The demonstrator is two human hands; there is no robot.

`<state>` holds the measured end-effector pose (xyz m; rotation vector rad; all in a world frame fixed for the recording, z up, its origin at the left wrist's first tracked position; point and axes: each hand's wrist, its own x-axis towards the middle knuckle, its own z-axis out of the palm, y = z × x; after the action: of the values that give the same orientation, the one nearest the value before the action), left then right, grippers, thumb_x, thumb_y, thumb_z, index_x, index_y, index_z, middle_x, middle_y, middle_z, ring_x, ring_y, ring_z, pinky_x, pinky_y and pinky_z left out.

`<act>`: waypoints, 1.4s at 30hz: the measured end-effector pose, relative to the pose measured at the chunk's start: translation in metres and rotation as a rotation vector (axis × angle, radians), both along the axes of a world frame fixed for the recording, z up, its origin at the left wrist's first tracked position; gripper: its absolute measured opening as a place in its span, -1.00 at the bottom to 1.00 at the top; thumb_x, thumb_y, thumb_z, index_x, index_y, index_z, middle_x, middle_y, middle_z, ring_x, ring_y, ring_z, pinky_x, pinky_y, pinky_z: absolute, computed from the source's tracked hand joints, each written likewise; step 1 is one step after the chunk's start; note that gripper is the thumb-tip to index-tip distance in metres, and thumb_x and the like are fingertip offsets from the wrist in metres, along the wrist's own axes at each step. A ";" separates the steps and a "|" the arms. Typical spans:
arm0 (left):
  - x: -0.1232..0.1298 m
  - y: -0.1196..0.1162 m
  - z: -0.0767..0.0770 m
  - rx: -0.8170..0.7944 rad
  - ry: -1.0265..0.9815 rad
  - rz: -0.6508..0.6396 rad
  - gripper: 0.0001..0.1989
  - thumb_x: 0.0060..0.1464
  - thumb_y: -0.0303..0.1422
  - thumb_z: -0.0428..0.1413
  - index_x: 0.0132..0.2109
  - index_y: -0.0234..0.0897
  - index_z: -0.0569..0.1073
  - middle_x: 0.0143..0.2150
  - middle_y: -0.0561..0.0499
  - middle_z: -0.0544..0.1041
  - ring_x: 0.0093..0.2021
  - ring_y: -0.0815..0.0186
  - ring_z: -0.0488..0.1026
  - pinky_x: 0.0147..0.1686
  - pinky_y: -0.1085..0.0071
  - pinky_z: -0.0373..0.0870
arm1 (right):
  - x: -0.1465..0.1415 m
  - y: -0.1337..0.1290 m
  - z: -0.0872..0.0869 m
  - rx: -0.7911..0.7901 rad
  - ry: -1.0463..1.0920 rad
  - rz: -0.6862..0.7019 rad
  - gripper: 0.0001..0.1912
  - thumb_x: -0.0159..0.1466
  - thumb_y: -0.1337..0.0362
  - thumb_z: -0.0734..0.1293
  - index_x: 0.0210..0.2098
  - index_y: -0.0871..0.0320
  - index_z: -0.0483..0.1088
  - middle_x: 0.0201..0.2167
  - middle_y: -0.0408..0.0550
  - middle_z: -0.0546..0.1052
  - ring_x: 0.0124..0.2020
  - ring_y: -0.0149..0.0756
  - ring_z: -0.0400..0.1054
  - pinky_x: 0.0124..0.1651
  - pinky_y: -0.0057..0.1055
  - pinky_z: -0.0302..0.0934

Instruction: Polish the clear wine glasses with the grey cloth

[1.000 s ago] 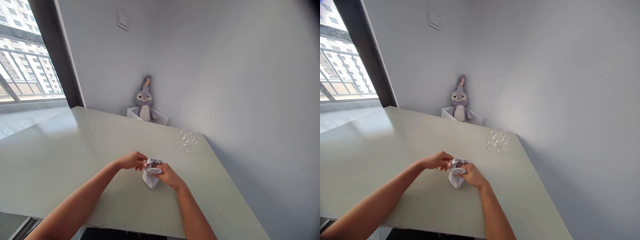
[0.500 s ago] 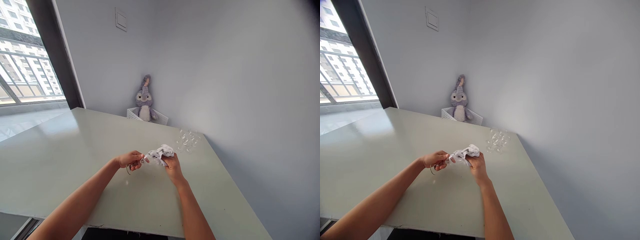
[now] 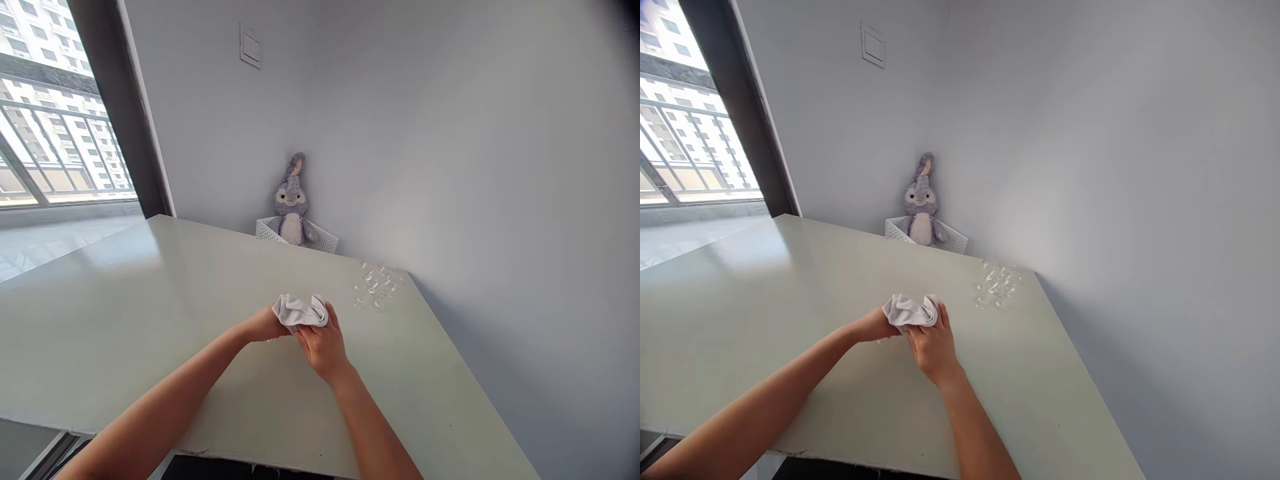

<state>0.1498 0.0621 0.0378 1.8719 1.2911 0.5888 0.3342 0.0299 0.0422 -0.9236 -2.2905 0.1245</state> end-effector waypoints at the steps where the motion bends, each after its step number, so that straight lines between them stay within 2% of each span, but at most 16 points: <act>1: 0.003 -0.003 0.000 0.078 0.045 -0.002 -0.86 -0.15 -0.28 0.11 -0.47 -0.27 0.40 -0.58 0.09 0.34 -0.54 0.39 0.25 -0.52 0.49 0.13 | -0.001 0.001 -0.001 -0.018 0.031 -0.040 -0.68 0.24 0.28 0.18 -0.03 -0.01 0.36 -0.12 -0.04 0.46 0.12 -0.08 0.08 0.16 -0.03 -0.14; 5: 0.013 -0.013 -0.003 0.405 0.275 -0.106 -0.85 -0.03 -0.33 0.04 -0.29 -0.20 0.46 -0.58 0.08 0.38 -0.54 0.35 0.29 -0.48 0.46 0.11 | 0.011 0.013 -0.004 -0.256 0.371 -0.113 -0.73 0.22 0.19 0.19 -0.16 0.07 0.43 -0.16 0.01 0.46 -0.10 -0.16 0.28 -0.02 -0.20 0.14; 8: 0.020 -0.016 -0.010 0.496 0.298 -0.092 -0.63 0.04 -0.33 -0.01 0.04 -0.16 0.31 -0.52 0.08 0.43 -0.48 0.32 0.35 -0.46 0.47 0.13 | 0.022 0.025 -0.010 -0.653 0.775 -0.116 -0.70 0.19 0.07 0.20 -0.39 0.14 0.43 -0.39 -0.05 0.47 -0.34 -0.25 0.34 -0.24 -0.28 0.26; 10: 0.026 -0.017 -0.015 0.495 0.283 -0.018 -0.58 0.09 -0.30 -0.04 0.12 -0.16 0.22 -0.46 0.07 0.46 -0.46 0.33 0.37 -0.46 0.48 0.14 | 0.024 0.030 -0.016 -0.899 1.052 -0.124 -0.67 0.16 0.01 0.22 -0.44 0.15 0.39 -0.50 -0.11 0.42 -0.45 -0.30 0.32 -0.37 -0.32 0.28; 12: 0.032 -0.018 -0.019 0.487 0.264 0.072 -0.57 0.11 -0.28 -0.08 0.14 -0.17 0.18 -0.39 0.04 0.47 -0.43 0.33 0.38 -0.45 0.47 0.17 | 0.018 0.030 -0.020 -1.017 1.290 -0.139 -0.66 0.12 -0.03 0.24 -0.40 0.14 0.38 -0.47 -0.10 0.44 -0.41 -0.28 0.34 -0.38 -0.32 0.29; 15: 0.039 -0.020 -0.021 0.485 0.231 0.204 -0.56 0.12 -0.34 -0.12 0.17 -0.20 0.13 -0.28 -0.01 0.46 -0.39 0.31 0.39 -0.43 0.45 0.23 | -0.001 0.020 -0.022 -1.054 1.472 -0.067 -0.59 0.16 -0.08 0.18 -0.25 0.11 0.37 -0.24 -0.04 0.47 -0.19 -0.23 0.35 -0.23 -0.28 0.30; 18: 0.044 -0.022 -0.021 0.535 0.187 0.294 -0.48 0.06 -0.50 -0.15 0.19 -0.21 0.06 -0.18 -0.06 0.40 -0.35 0.31 0.37 -0.41 0.41 0.29 | -0.021 0.003 -0.018 -1.023 1.407 0.051 -0.54 0.21 -0.08 0.10 -0.10 0.10 0.32 -0.05 -0.02 0.40 0.01 -0.20 0.24 -0.07 -0.25 0.23; 20: 0.047 -0.025 -0.021 0.623 0.170 0.332 -0.41 0.01 -0.56 -0.15 0.21 -0.21 0.01 -0.07 -0.12 0.33 -0.24 0.27 0.36 -0.29 0.34 0.32 | -0.030 -0.006 -0.016 -0.974 1.309 0.066 -0.54 0.23 -0.07 0.09 -0.05 0.08 0.29 0.00 -0.04 0.36 0.07 -0.21 0.17 -0.03 -0.25 0.19; 23: 0.054 -0.031 -0.021 0.747 0.186 0.358 -0.39 0.01 -0.55 -0.10 0.23 -0.23 0.00 0.10 -0.20 0.21 0.02 0.14 0.24 -0.05 0.17 0.22 | -0.033 -0.011 -0.014 -0.941 1.211 0.107 -0.58 0.22 -0.04 0.14 -0.04 0.03 0.28 0.00 -0.06 0.35 0.04 -0.25 0.18 -0.01 -0.30 0.15; 26: 0.059 -0.035 -0.019 0.741 0.168 0.302 -0.40 0.04 -0.45 -0.05 0.24 -0.25 -0.01 0.21 -0.20 0.10 0.19 0.06 0.04 0.10 0.08 0.03 | -0.027 -0.007 -0.015 -0.961 1.172 0.159 -0.61 0.19 -0.02 0.20 -0.08 0.03 0.30 -0.08 -0.05 0.39 -0.08 -0.27 0.26 -0.09 -0.34 0.18; 29: 0.052 -0.032 -0.011 0.550 0.007 0.124 -0.33 -0.02 -0.30 0.06 0.23 -0.27 0.04 0.23 -0.20 0.08 0.22 0.03 -0.02 0.14 0.05 -0.08 | -0.014 0.003 -0.018 -0.999 1.165 0.154 -0.63 0.14 0.01 0.27 -0.15 0.09 0.33 -0.24 -0.05 0.43 -0.24 -0.29 0.30 -0.22 -0.38 0.19; 32: 0.036 -0.023 -0.001 0.152 -0.327 -0.061 -0.40 -0.02 -0.09 0.03 0.15 -0.24 0.21 0.21 -0.16 0.15 0.17 0.04 0.10 0.10 0.11 0.06 | -0.003 0.008 -0.021 -1.114 1.148 0.128 -0.65 0.09 0.01 0.31 -0.30 0.16 0.36 -0.44 -0.11 0.40 -0.43 -0.37 0.26 -0.36 -0.43 0.17; 34: 0.025 -0.016 0.003 -0.080 -0.580 -0.092 -0.41 0.03 0.01 -0.08 0.12 -0.23 0.23 0.18 -0.16 0.21 0.14 0.08 0.16 0.05 0.16 0.13 | -0.003 0.006 -0.022 -1.234 1.118 0.169 -0.63 0.06 -0.02 0.33 -0.37 0.17 0.35 -0.55 -0.16 0.34 -0.55 -0.42 0.19 -0.46 -0.47 0.12; 36: 0.017 -0.012 0.004 -0.228 -0.769 -0.107 -0.33 -0.02 0.07 -0.07 0.16 -0.22 0.16 0.15 -0.20 0.24 0.10 0.10 0.22 0.00 0.17 0.18 | -0.006 0.000 -0.022 -1.330 1.088 0.240 -0.62 0.03 -0.04 0.34 -0.44 0.18 0.33 -0.61 -0.20 0.27 -0.62 -0.47 0.10 -0.52 -0.49 0.06; 39: 0.013 -0.011 0.004 -0.330 -0.886 -0.186 -0.21 -0.18 0.07 0.09 0.15 -0.21 0.12 0.08 -0.25 0.32 -0.07 0.12 0.36 -0.12 0.17 0.26 | -0.013 -0.007 -0.020 -1.362 1.037 0.306 -0.61 0.04 -0.05 0.33 -0.47 0.19 0.32 -0.64 -0.23 0.20 -0.63 -0.49 0.04 -0.54 -0.50 -0.01; 42: 0.016 -0.014 0.007 -0.219 -0.842 -0.151 -0.43 -0.15 -0.02 0.13 -0.04 -0.28 0.33 -0.03 -0.20 0.41 -0.09 0.14 0.36 -0.10 0.22 0.24 | -0.011 -0.006 -0.018 -1.233 0.927 0.294 -0.62 0.09 -0.05 0.29 -0.44 0.18 0.31 -0.62 -0.23 0.19 -0.59 -0.48 0.03 -0.52 -0.49 -0.04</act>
<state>0.1660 0.0482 0.0449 1.2870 0.6181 0.9695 0.3235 0.0243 0.0240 -0.7502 -1.2736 1.8004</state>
